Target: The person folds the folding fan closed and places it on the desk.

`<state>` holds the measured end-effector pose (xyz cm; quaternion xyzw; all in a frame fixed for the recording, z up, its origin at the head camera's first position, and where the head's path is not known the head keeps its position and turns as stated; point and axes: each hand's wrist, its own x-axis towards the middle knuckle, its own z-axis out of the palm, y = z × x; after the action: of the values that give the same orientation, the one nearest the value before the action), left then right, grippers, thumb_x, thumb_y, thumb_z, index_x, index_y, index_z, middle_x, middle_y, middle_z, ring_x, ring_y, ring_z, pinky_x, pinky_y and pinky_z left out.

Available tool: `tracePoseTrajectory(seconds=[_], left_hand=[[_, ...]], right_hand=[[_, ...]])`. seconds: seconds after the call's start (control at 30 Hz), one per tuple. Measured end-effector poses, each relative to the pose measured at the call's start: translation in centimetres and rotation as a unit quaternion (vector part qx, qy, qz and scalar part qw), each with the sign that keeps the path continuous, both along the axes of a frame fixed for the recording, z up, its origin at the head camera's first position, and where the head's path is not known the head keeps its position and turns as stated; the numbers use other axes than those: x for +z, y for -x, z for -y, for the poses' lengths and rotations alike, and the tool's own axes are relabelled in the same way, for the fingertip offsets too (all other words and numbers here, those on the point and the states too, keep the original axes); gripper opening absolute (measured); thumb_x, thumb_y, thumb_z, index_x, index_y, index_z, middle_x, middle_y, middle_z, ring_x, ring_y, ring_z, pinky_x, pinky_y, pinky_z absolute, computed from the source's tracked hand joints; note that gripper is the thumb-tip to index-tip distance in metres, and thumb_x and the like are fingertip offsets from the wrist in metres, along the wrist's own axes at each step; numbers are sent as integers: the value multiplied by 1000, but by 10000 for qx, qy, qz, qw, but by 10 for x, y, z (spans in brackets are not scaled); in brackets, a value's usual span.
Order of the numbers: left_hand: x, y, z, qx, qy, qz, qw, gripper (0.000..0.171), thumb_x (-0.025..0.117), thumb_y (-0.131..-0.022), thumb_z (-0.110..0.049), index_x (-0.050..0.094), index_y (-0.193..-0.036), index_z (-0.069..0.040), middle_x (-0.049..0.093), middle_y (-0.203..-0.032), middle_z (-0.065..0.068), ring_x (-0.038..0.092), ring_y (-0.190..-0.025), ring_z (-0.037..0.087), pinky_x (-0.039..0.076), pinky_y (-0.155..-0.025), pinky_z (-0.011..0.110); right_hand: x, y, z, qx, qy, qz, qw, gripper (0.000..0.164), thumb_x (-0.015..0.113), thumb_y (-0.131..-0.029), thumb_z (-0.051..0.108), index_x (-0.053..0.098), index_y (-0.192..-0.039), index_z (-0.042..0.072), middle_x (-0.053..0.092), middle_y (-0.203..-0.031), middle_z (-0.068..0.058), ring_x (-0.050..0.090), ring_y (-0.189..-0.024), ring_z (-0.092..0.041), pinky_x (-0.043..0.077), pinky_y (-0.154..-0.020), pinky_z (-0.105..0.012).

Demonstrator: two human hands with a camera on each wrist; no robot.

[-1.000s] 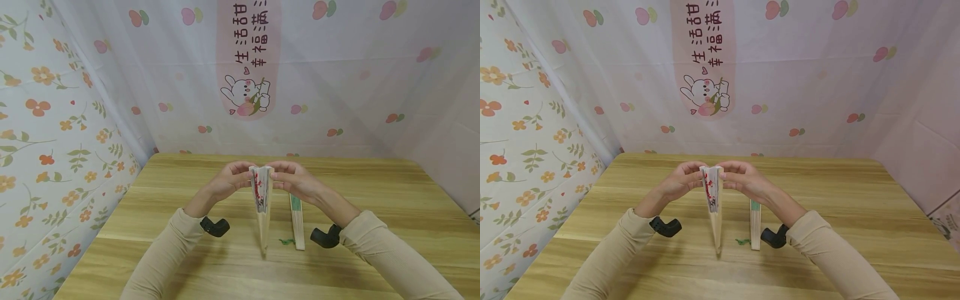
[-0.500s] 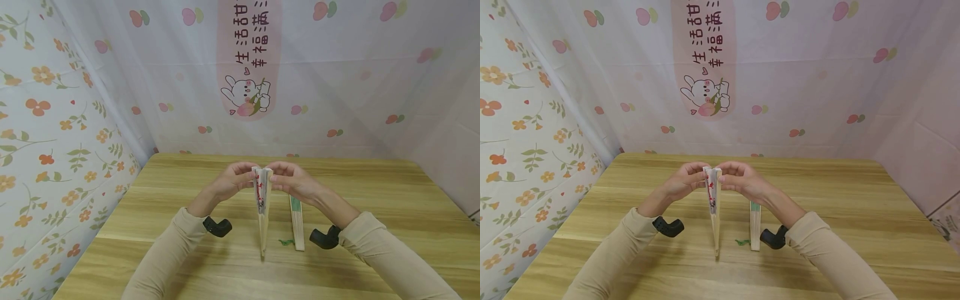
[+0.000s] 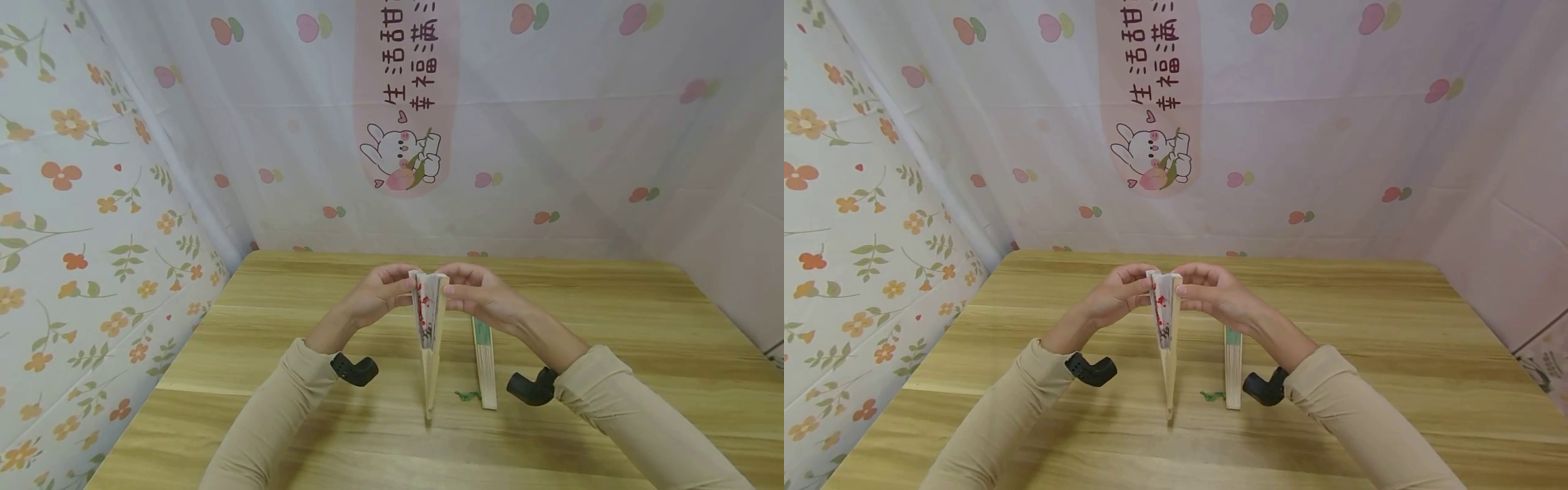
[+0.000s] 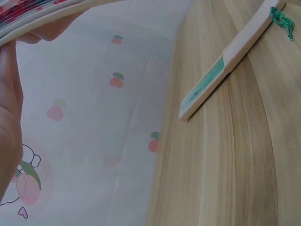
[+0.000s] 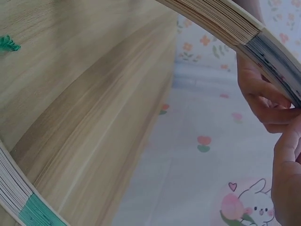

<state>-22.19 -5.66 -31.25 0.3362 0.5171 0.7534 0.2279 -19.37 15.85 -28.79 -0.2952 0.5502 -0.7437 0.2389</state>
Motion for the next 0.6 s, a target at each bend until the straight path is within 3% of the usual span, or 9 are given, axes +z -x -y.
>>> tracePoseTrajectory(seconds=[0.23, 0.4, 0.6], left_hand=[[1, 1, -1, 228, 166, 256, 9993, 11, 57, -85, -15, 65, -91, -18, 59, -92, -2, 55, -85, 12, 47, -78, 27], [4, 0, -3, 675, 427, 427, 9959, 29, 41, -92, 3, 63, -91, -15, 60, -91, -1, 56, -84, 12, 47, -79, 28], [3, -1, -6, 963, 442, 649, 9923, 27, 42, -91, 3, 62, -91, -14, 60, -91, 0, 56, -84, 13, 47, -79, 28]], right_hand=[[-2, 0, 0, -415, -295, 210, 9985, 17, 55, -87, 7, 59, -103, 14, 53, -104, -3, 53, -94, -15, 45, -85, -33], [-3, 2, 1, -627, -367, 256, 9970, 18, 51, -89, 5, 58, -104, 13, 54, -104, -3, 52, -96, -16, 44, -86, -33], [-5, 3, 0, -820, -449, 333, 9951, 18, 50, -90, 8, 55, -107, 11, 54, -105, -3, 53, -98, -16, 43, -88, -35]])
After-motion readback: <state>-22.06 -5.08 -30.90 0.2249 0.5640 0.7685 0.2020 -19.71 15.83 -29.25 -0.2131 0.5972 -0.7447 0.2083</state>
